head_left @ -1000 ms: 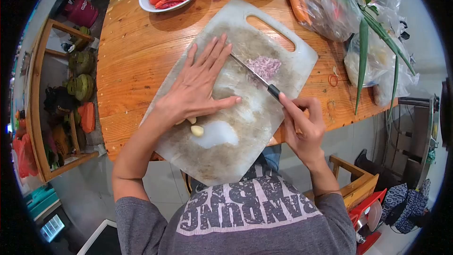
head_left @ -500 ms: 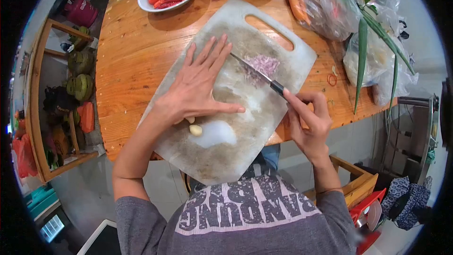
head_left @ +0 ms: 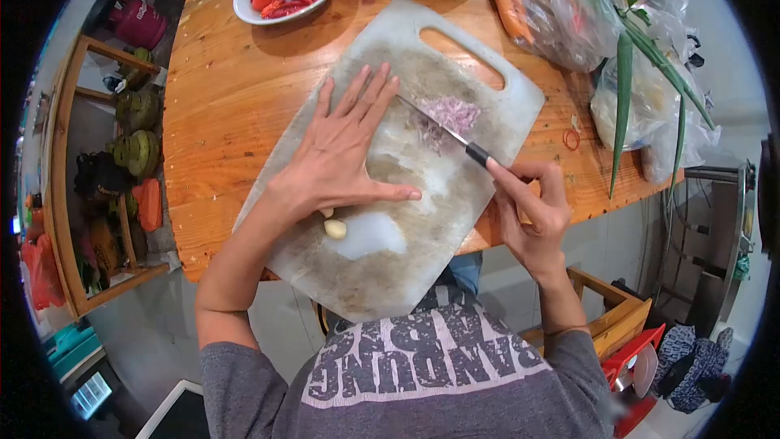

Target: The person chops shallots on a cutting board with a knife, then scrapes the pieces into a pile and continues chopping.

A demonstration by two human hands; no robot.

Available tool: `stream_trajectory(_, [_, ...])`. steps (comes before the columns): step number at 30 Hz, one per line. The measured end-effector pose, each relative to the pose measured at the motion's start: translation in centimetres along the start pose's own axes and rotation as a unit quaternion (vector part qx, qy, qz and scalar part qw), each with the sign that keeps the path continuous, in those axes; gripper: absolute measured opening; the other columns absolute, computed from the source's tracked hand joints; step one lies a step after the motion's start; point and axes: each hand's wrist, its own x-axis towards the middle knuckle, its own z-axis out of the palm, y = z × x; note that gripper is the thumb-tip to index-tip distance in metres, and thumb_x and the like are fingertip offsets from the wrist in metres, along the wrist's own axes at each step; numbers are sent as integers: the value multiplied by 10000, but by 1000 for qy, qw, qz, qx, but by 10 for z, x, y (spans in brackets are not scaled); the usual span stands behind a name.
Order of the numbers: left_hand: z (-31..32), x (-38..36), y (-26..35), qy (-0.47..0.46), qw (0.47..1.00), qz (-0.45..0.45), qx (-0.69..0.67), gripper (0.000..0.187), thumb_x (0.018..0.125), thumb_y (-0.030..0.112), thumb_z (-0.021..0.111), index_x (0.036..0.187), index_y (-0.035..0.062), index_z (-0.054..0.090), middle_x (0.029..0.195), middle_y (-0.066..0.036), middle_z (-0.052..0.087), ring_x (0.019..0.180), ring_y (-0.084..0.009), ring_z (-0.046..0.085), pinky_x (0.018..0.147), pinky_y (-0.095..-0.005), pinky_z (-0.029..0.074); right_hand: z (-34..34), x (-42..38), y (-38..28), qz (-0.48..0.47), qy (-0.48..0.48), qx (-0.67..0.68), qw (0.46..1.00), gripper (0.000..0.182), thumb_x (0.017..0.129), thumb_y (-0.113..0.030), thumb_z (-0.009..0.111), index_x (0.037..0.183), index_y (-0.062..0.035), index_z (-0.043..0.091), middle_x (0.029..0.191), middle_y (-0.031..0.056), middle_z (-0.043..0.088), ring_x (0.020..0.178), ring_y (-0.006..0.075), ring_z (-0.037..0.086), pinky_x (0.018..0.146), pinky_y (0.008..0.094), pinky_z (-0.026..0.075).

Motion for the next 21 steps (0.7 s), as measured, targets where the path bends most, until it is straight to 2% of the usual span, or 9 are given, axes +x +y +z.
stream_trajectory(2, [3, 0, -1, 26, 1000, 9, -1, 1411, 664, 873, 679, 1631, -11, 156, 1700, -226, 159, 1588, -375, 111, 1277, -577, 20, -1, -6, -4, 4, 2, -4, 1000, 515, 728, 117, 749, 1201, -86, 767, 905, 96, 612, 767, 238, 569, 636, 338, 474])
stream_trajectory(6, [2, -3, 2, 0, 1000, 9, 5, 1436, 637, 884, 687, 1629, -13, 163, 1697, -229, 165, 1586, -378, 114, 1276, -580, 17, -6, -10, -18, 28, -20, 29, 999, 519, 721, 117, 754, 1205, -72, 765, 902, 99, 612, 767, 240, 568, 638, 335, 473])
stream_trajectory(8, [-1, -1, 0, 3, 1000, 17, 4, 1444, 632, 891, 685, 1627, -18, 165, 1696, -230, 167, 1585, -379, 117, 1276, -580, 18, 1, -12, -29, 2, -9, 49, 999, 543, 717, 129, 752, 1225, -61, 754, 890, 97, 606, 776, 239, 559, 651, 334, 472])
stream_trajectory(14, [0, -2, -2, 12, 1000, 21, 2, 1448, 640, 901, 674, 1617, -40, 169, 1694, -228, 174, 1582, -381, 128, 1275, -586, 31, 12, -21, -19, 35, -39, 28, 998, 529, 739, 113, 764, 1246, -37, 739, 864, 88, 581, 780, 243, 533, 638, 340, 432])
stream_trajectory(17, [-2, -1, -2, -18, 1000, 17, 9, 1446, 631, 836, 735, 1636, -3, 121, 1705, -230, 129, 1591, -374, 94, 1273, -585, 16, 3, -14, -27, 18, -33, 26, 999, 527, 748, 107, 761, 1254, -41, 735, 862, 91, 576, 773, 245, 526, 639, 344, 427])
stream_trajectory(21, [-4, 2, -3, 8, 1000, 23, 0, 1441, 631, 826, 741, 1635, -4, 125, 1706, -229, 127, 1591, -374, 92, 1269, -595, 12, -1, -19, -29, 30, -19, 39, 999, 549, 756, 110, 748, 1280, -52, 719, 860, 107, 563, 771, 258, 523, 664, 367, 438])
